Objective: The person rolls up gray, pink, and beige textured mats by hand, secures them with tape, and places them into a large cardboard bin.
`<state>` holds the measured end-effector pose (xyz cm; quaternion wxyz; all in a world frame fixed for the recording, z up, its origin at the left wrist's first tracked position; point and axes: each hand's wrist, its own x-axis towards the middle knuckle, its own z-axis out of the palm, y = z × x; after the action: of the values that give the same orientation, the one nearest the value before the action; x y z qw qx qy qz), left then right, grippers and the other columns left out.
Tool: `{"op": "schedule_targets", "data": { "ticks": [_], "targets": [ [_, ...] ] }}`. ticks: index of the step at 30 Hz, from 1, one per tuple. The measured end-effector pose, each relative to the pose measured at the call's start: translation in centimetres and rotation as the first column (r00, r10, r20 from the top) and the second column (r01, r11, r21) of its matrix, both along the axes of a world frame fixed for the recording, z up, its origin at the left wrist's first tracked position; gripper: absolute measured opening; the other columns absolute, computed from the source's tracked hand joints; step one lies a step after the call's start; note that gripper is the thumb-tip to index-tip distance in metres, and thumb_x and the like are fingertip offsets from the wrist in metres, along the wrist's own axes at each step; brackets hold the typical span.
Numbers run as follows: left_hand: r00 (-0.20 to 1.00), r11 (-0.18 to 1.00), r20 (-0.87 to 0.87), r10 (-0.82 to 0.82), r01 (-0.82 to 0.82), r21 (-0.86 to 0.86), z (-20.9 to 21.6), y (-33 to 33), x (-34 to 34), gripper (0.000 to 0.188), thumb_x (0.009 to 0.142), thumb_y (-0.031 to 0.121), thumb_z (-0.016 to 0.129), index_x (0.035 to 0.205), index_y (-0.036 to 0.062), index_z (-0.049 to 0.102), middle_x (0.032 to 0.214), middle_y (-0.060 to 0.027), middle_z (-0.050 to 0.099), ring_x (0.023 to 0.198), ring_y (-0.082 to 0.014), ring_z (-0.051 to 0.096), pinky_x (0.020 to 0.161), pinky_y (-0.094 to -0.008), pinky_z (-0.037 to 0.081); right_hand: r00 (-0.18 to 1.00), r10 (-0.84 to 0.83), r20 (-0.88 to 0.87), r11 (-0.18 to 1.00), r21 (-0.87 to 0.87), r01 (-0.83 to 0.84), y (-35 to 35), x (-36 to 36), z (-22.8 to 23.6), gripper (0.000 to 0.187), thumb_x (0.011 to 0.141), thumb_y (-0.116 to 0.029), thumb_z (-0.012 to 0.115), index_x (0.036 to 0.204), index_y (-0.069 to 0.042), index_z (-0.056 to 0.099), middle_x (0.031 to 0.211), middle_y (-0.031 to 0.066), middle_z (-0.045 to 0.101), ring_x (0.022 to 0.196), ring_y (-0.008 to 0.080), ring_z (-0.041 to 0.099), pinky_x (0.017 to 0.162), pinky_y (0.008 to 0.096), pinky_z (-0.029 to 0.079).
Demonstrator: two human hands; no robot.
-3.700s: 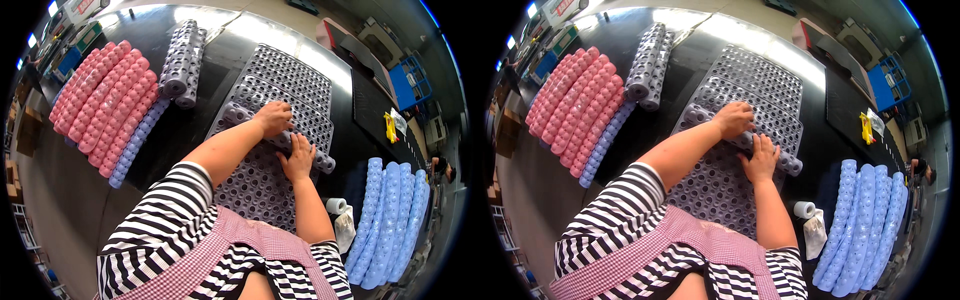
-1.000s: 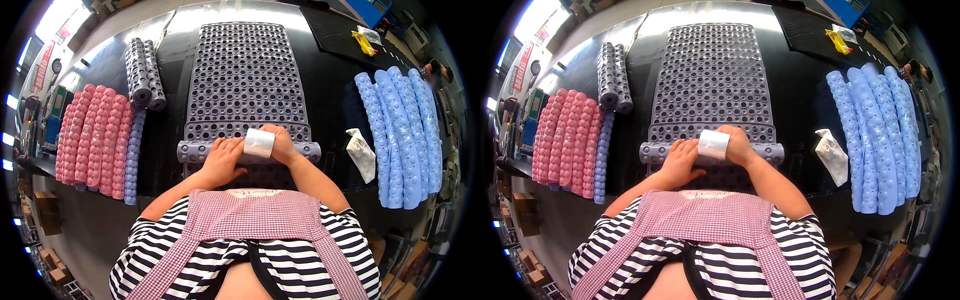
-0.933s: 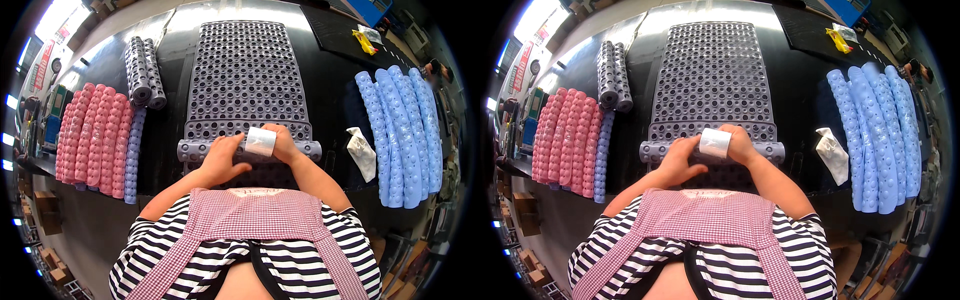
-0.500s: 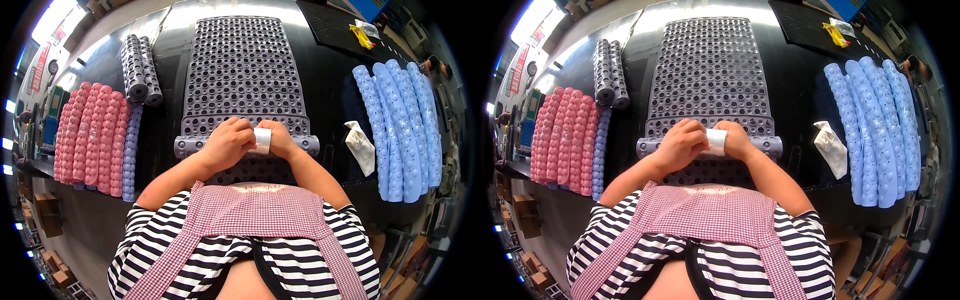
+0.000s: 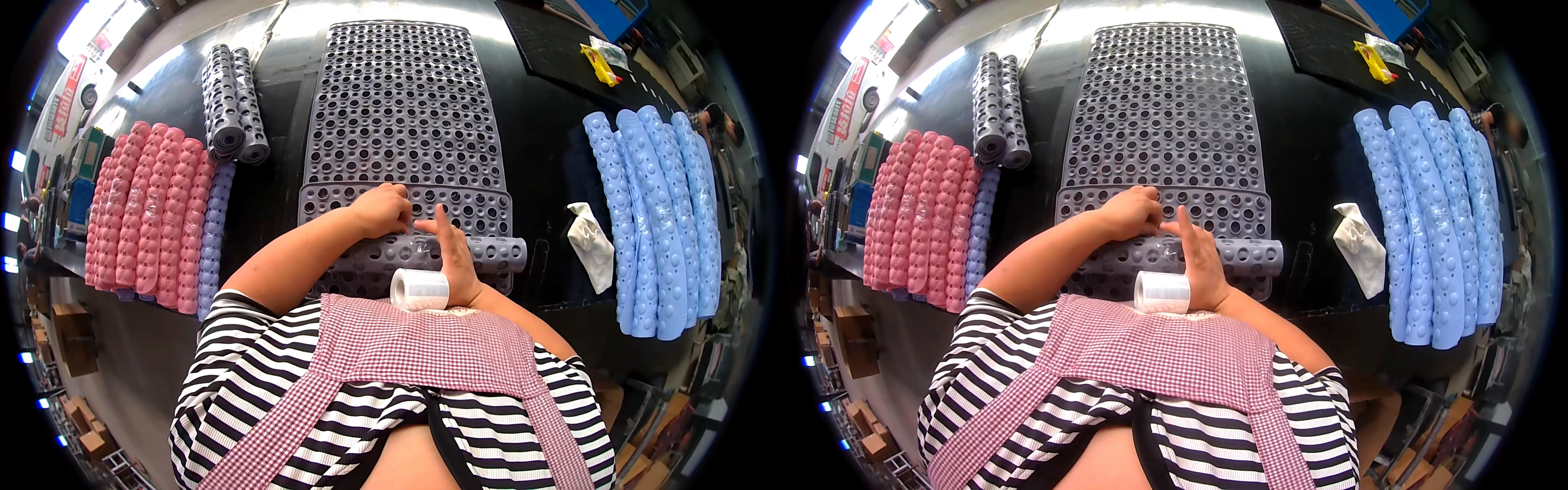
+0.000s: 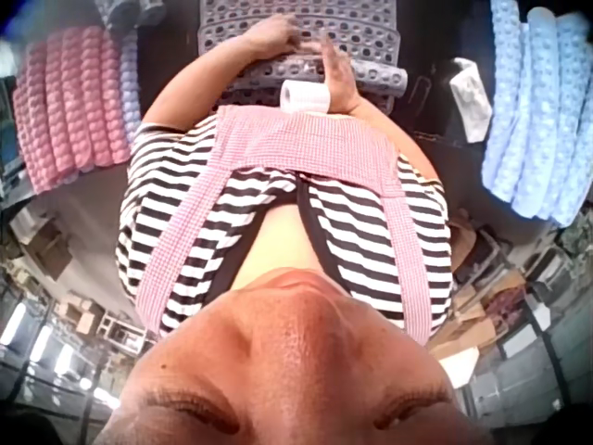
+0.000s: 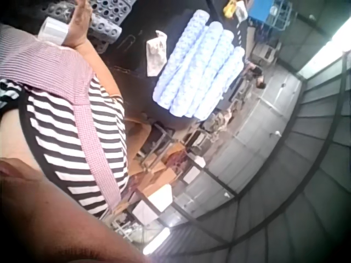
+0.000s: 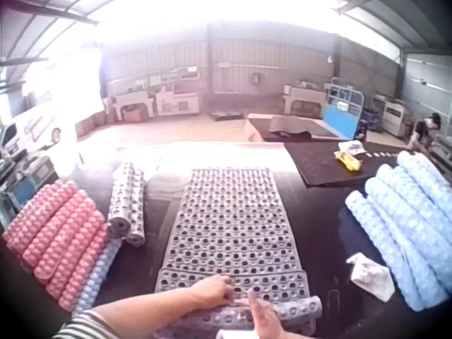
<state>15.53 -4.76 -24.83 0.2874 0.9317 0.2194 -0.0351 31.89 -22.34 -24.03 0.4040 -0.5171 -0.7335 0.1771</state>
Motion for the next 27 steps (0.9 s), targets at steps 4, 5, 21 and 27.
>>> {"op": "schedule_targets", "data": {
  "ticks": [4, 5, 21, 27],
  "targets": [
    [1.000, 0.996, 0.011, 0.029, -0.029, 0.087, 1.3, 0.3, 0.3, 0.030, 0.073, 0.019, 0.084, 0.097, 0.0084, 0.068, 0.101, -0.0092, 0.065, 0.106, -0.0325, 0.061, 0.091, -0.0430, 0.050, 1.000, 0.008, 0.026, 1.000, -0.005, -0.008, 1.5, 0.2, -0.5, 0.111, 0.077, -0.041, 0.079, 0.160, 0.002, 0.019, 0.114, 0.0099, 0.069, 0.106, 0.0274, 0.061, 0.097, 0.0414, 0.039],
    [0.993, 0.993, -0.027, 0.119, -0.119, -0.001, 1.8, 0.6, 0.2, 0.034, 0.072, 0.018, 0.084, 0.099, 0.0073, 0.066, 0.099, -0.0099, 0.066, 0.101, -0.0328, 0.063, 0.088, -0.0431, 0.051, 0.998, 0.008, 0.069, 1.000, -0.008, -0.007, 2.4, 0.3, -0.6, 0.109, 0.077, -0.040, 0.079, 0.159, 0.002, 0.022, 0.112, 0.0094, 0.069, 0.105, 0.0274, 0.061, 0.096, 0.0410, 0.039],
    [0.946, 0.836, 0.216, 0.242, -0.316, 0.449, 0.7, 0.6, -3.4, 0.099, 0.066, 0.044, 0.088, 0.147, 0.0087, 0.043, 0.150, -0.0157, 0.047, 0.140, -0.0350, 0.042, 0.112, -0.0574, 0.031, 0.868, 0.011, -0.497, 0.954, -0.255, -0.157, 15.2, 3.7, 1.6, 0.024, 0.092, -0.013, 0.065, 0.111, 0.000, 0.071, 0.097, 0.0048, 0.072, 0.085, 0.0120, 0.068, 0.076, 0.0282, 0.057],
    [0.977, 0.952, -0.109, 0.182, -0.147, 0.269, 4.2, 9.6, 0.3, 0.091, 0.054, 0.044, 0.095, 0.133, 0.0123, 0.061, 0.129, -0.0126, 0.058, 0.128, -0.0334, 0.050, 0.104, -0.0459, 0.044, 0.995, 0.094, -0.016, 0.995, 0.027, -0.093, 12.2, 2.5, -0.3, 0.030, 0.083, -0.017, 0.073, 0.111, -0.008, 0.075, 0.117, 0.0104, 0.074, 0.120, 0.0293, 0.066, 0.113, 0.0458, 0.041]
  ]
}}
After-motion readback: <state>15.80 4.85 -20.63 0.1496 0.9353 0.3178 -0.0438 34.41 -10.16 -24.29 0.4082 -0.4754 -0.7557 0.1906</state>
